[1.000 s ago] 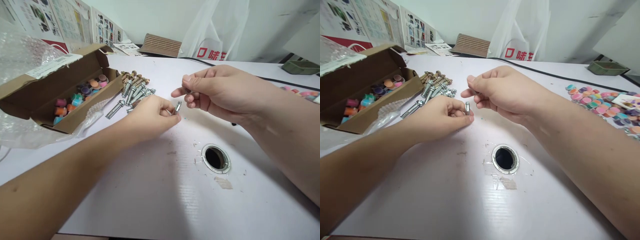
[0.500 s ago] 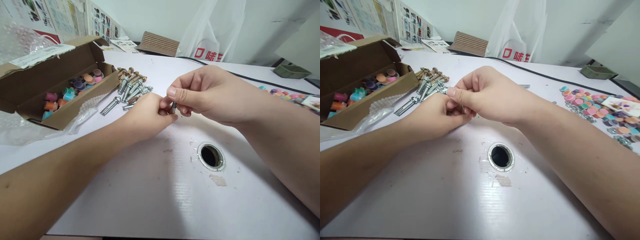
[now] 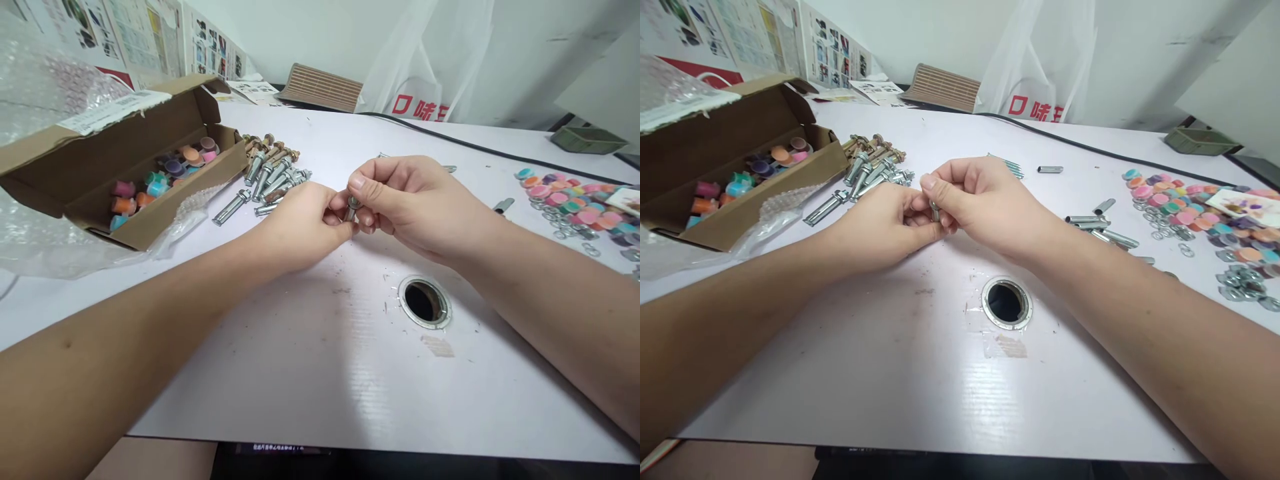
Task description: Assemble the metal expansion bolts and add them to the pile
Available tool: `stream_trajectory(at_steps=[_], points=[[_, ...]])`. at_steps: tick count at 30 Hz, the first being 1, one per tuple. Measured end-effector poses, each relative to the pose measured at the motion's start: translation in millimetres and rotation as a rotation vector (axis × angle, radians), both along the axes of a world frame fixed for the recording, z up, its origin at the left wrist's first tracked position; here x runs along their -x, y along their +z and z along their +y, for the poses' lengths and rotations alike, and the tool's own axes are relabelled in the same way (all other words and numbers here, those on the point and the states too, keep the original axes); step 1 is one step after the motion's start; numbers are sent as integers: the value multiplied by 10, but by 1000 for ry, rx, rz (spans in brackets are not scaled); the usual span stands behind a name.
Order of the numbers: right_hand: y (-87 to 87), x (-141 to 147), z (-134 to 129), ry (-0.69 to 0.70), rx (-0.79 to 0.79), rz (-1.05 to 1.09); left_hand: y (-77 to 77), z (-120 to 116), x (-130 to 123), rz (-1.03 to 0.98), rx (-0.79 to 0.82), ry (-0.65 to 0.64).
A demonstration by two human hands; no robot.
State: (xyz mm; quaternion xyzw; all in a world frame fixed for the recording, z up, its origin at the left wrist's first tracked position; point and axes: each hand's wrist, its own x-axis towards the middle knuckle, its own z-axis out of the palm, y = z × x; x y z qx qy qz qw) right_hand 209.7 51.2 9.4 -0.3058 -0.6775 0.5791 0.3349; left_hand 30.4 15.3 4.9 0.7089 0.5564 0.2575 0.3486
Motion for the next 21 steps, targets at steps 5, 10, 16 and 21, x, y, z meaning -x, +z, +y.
stream_trajectory(at_steps=[5,10,16,21], points=[[2,-49,-86,-137,37,57,-4,-10,13,-9,2,13],[61,-111,-151,-213,-145,-61,-40,-11,21,5,-28,17],[74,-61,-142,-336,-457,-204,-60,-11,10,-8,-22,21],[65,-67,-129,-311,-468,-277,-58,-12,3,-4,-39,24]])
